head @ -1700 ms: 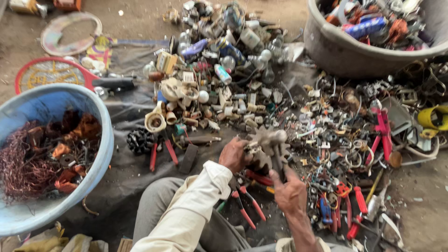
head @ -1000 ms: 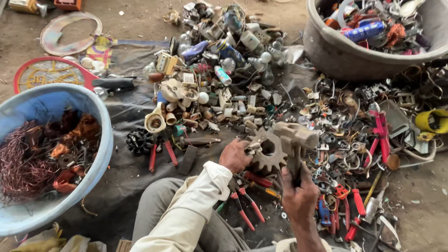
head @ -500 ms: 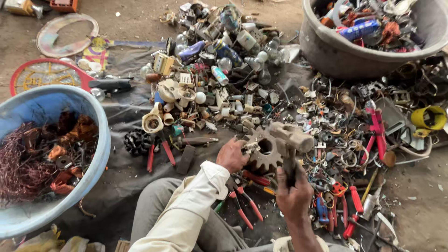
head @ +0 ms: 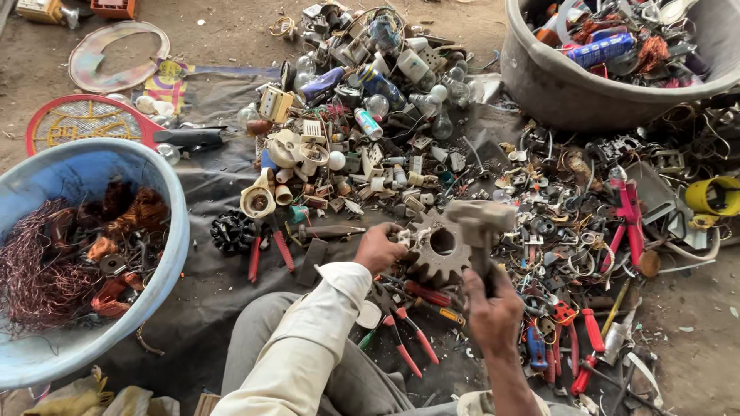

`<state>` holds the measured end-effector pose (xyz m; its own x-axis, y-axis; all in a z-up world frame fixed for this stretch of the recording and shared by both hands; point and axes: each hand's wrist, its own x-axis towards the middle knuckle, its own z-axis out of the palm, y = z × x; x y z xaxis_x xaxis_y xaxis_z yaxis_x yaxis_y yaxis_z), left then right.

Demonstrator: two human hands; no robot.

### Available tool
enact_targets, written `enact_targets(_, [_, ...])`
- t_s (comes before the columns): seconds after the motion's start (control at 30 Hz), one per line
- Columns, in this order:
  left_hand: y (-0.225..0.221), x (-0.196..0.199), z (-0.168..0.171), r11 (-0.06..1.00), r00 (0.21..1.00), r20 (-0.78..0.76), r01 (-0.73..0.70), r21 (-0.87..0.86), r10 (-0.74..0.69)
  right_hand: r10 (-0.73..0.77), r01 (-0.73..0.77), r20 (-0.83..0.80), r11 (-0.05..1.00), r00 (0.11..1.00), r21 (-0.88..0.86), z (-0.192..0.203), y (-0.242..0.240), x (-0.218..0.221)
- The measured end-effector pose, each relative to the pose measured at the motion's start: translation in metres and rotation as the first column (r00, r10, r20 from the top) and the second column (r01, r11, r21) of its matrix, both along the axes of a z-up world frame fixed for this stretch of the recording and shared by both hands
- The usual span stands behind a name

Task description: The person uses a hammer and other tools to strike and dismantle a metal gear and attached mechanical components while sitting on the ground amidst a large pile of electrical and metal scrap.

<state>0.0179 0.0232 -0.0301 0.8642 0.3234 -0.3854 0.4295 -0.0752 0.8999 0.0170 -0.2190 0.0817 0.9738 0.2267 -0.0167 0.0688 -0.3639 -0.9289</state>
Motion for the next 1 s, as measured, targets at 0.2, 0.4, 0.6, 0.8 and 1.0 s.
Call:
enact_targets(0.2, [0.002, 0.011, -0.003, 0.569, 0.949, -0.062, -0.236, -0.788, 0.309, -0.082, 0.098, -0.241, 0.994, 0.967, 0.055, -0.004, -0.012, 0.002])
enact_targets(0.4, [0.002, 0.008, 0.002, 0.825, 0.965, -0.095, -0.26, -0.501, 0.246, -0.136, 0.384, -0.737, 0.906, 0.663, 0.178, -0.044, -0.001, 0.004])
enact_targets(0.6, [-0.029, 0.013, 0.003, 0.989, 0.994, -0.1, -0.036, 0.141, 0.05, -0.218, 0.215, -0.598, 0.974, 0.771, -0.077, -0.069, -0.002, 0.017])
enact_targets(0.8, [-0.033, 0.012, 0.017, 0.977, 0.993, -0.109, -0.023, 0.211, 0.047, -0.134, -0.076, -0.268, 0.757, 0.954, -0.649, -0.082, -0.009, 0.021])
enact_targets(1.0, [-0.031, 0.014, 0.016, 0.971, 0.981, -0.092, -0.15, 0.187, 0.169, -0.038, -0.035, -0.086, 0.696, 0.996, -0.718, -0.055, -0.001, 0.01])
